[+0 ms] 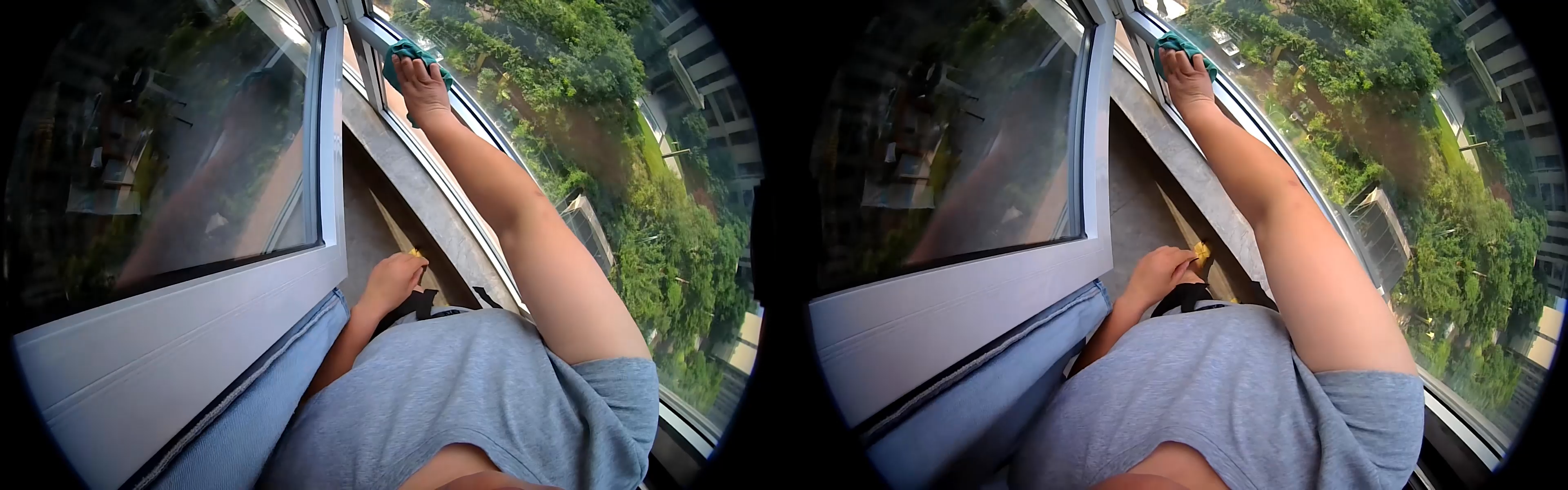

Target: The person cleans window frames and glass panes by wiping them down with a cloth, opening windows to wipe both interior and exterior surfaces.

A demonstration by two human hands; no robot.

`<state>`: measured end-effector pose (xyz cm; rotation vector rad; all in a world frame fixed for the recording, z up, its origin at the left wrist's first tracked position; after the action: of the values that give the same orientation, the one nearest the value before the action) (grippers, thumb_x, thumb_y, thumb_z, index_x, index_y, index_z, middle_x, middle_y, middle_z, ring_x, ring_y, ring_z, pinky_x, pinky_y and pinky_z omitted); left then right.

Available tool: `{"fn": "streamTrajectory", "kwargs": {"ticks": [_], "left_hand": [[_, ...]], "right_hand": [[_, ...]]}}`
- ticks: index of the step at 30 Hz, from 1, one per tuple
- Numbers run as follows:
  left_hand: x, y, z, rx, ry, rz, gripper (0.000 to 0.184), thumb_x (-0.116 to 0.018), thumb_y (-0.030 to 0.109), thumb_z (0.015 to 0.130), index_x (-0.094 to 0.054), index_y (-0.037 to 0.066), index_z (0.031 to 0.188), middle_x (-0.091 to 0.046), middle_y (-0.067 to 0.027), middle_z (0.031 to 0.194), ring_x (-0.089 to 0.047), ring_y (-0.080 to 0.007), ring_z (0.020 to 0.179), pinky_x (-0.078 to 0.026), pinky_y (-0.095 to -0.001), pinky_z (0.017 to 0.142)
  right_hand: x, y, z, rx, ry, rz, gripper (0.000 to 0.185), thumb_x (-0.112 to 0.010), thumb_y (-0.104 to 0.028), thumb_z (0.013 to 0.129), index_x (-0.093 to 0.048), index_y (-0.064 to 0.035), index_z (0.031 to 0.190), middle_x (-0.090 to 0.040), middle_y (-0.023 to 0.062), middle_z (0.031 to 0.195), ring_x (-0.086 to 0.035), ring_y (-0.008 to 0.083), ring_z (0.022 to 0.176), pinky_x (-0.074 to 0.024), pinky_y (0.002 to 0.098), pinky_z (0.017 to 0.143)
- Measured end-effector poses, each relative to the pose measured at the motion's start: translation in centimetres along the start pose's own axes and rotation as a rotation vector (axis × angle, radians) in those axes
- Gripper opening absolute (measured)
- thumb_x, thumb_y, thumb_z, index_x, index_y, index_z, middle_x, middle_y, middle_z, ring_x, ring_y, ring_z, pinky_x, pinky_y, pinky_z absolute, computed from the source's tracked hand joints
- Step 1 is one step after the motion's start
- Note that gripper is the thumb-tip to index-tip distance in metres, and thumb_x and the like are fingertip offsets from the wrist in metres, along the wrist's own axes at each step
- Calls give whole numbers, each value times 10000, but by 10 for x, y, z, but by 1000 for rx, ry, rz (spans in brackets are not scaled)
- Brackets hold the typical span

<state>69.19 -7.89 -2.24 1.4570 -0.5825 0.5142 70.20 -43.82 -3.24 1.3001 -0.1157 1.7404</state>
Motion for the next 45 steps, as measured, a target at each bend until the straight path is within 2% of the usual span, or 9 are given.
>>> {"fn": "streamTrajectory", "kwargs": {"ticks": [12,17,24,30,32,34,37,42,45], "left_hand": [[-43,55,6,-144,-93,43,191,-659,104,942,-737,75,1113,-738,-108,975,-706,-275,882,-566,-386,792],[-118,64,14,148,-195,-353,301,-663,144,927,-707,20,1197,-739,-155,922,-721,-286,851,-575,-375,802],[-169,131,2,31,-482,-315,295,-651,128,990,-690,52,1272,-752,-83,975,-710,-153,848,-565,-313,780],[-194,156,-18,69,-654,-296,301,-616,160,1029,-669,8,1284,-755,-106,1013,-724,-152,867,-567,-304,793],[-194,166,-23,63,-684,-358,306,-573,198,1065,-667,8,1285,-752,-110,1033,-725,-157,888,-575,-313,814],[-191,173,-25,100,-697,-463,323,-541,227,1084,-668,4,1282,-750,-113,1041,-726,-164,904,-582,-321,827],[-178,186,-28,190,-605,-752,372,-486,276,1113,-666,-4,1278,-745,-120,1054,-729,-183,934,-596,-336,854],[-153,198,-18,316,-494,-1135,496,-377,350,1136,-621,-35,1330,-710,-177,1198,-703,-244,1091,-576,-382,970],[-139,220,-9,551,-685,-1392,666,-337,527,1102,-494,-20,1447,-593,-203,1393,-629,-346,1240,-514,-510,1079]], "right_hand": [[87,83,-248,35,91,-34,699,-595,-171,866,-462,-193,1552,-507,17,1437,-470,244,1186,-401,429,1039],[174,123,-393,-70,-43,-46,719,-594,-104,874,-453,-255,1564,-519,-26,1336,-485,203,1051,-406,379,1007],[264,163,-542,-264,-177,-46,653,-564,-84,915,-543,-385,1493,-557,-91,1243,-458,212,964,-421,338,944],[318,178,-578,-547,-164,220,453,-620,-131,893,-710,-316,1297,-711,-67,1153,-586,251,867,-510,382,861],[326,179,-585,-1112,-182,729,426,-629,-111,907,-715,-284,1287,-743,15,1106,-656,307,907,-529,389,853],[303,183,-600,-1273,97,1374,330,-576,-183,1025,-657,-87,1330,-751,62,1094,-721,232,966,-553,336,853],[318,181,-598,-1596,-72,1912,332,-531,-310,1092,-612,-48,1279,-730,69,1085,-696,135,973,-556,284,876],[355,172,-539,-1285,-68,1992,363,-524,-359,1095,-600,-52,1273,-714,66,1059,-696,117,839,-575,246,750],[371,175,-505,-777,-247,1467,392,-557,-370,1068,-636,-101,1342,-700,99,1208,-651,229,1061,-522,390,961]]}}
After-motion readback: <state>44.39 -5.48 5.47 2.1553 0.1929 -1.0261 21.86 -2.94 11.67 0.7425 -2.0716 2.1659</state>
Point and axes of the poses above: each hand's wrist, its own z-axis towards the middle knuckle, its own x-axis out of the back of the hand, y = z × x, the point moved 1 cm from there along z, towards the middle knuckle
